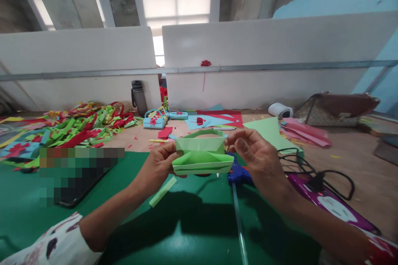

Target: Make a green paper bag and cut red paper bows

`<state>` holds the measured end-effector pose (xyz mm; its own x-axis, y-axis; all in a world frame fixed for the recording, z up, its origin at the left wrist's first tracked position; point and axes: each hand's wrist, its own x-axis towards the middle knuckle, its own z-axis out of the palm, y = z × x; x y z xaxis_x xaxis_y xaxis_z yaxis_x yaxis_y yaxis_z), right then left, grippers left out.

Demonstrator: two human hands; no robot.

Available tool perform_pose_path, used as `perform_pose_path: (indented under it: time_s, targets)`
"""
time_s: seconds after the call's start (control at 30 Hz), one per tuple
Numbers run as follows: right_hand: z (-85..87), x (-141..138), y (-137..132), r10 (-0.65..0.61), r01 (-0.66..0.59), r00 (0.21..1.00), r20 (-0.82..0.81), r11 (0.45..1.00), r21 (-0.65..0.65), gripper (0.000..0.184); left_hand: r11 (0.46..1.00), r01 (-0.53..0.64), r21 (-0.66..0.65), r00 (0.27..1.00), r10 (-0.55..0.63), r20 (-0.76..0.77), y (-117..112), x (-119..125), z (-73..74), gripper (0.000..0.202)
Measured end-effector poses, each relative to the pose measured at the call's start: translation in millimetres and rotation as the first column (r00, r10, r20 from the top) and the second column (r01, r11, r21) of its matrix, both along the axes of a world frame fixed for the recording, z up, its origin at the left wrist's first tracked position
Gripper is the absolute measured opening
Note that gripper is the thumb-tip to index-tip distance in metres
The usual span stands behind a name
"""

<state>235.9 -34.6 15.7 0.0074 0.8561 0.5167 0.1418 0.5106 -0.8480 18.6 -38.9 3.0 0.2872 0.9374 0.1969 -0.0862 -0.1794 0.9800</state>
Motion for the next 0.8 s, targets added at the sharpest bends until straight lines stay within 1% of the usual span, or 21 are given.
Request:
perform_pose_path:
  time_s: [0.07, 0.13, 0.23, 0.3, 0.33, 0.4, 0.5, 0.6, 0.67, 0.73, 0.8]
  targets:
    - [-1.1, 0.4, 3.2, 0.02, -0.03, 0.997, -0.075, 0.991, -0.132, 0.039, 1.0, 0.017, 0.0, 1.0, -0.017, 0.008, -0.2, 0.8, -1.5, 0.018]
    - [-1.4, 0.3, 4.1, 0.038, -0.058, 0.995, -0.095, 0.975, -0.216, 0.042, 0.999, 0.036, -0.004, 0.999, -0.036, 0.016, 0.0, 1.6, -4.1, 0.016]
    - [0.7, -1.2, 1.0, 0.096, -0.117, 0.992, -0.081, 0.942, -0.315, 0.053, 0.997, 0.06, -0.052, 0.998, -0.058, 0.04, 0.3, 2.6, -8.5, 0.017]
    - [2.6, -2.0, -1.6, 0.119, -0.14, 0.989, -0.082, 0.927, -0.349, 0.059, 0.99, 0.091, -0.105, 0.994, -0.084, 0.07, -0.6, 3.1, -9.3, 0.019]
    - [3.3, -2.2, -2.6, 0.125, -0.149, 0.988, -0.089, 0.924, -0.351, 0.06, 0.985, 0.117, -0.129, 0.99, -0.105, 0.094, -1.5, 3.3, -8.5, 0.021]
    - [3.6, -2.0, -3.4, 0.132, -0.163, 0.985, -0.112, 0.928, -0.335, 0.058, 0.97, 0.187, -0.158, 0.975, -0.163, 0.152, -3.9, 3.5, -5.2, 0.033]
    - [2.9, -1.7, -3.2, 0.134, -0.173, 0.98, -0.145, 0.935, -0.308, 0.055, 0.954, 0.266, -0.136, 0.949, -0.235, 0.209, -7.5, 3.5, 0.4, 0.052]
    - [2.8, -2.4, -3.3, 0.111, -0.15, 0.984, -0.142, 0.941, -0.304, 0.055, 0.958, 0.27, -0.098, 0.955, -0.253, 0.157, -8.8, 3.4, 1.0, 0.065]
    - [3.0, -3.2, -3.5, 0.105, -0.142, 0.985, -0.133, 0.942, -0.304, 0.055, 0.966, 0.238, -0.103, 0.968, -0.228, 0.102, -8.3, 3.8, -1.8, 0.063]
    - [2.7, -3.8, -3.3, 0.111, -0.142, 0.987, -0.118, 0.942, -0.304, 0.055, 0.976, 0.187, -0.113, 0.981, -0.18, 0.069, -7.0, 4.4, -5.4, 0.052]
    - [1.9, -3.7, -3.1, 0.115, -0.136, 0.99, -0.086, 0.944, -0.302, 0.052, 0.985, 0.13, -0.117, 0.99, -0.123, 0.07, -5.7, 4.8, -8.7, 0.041]
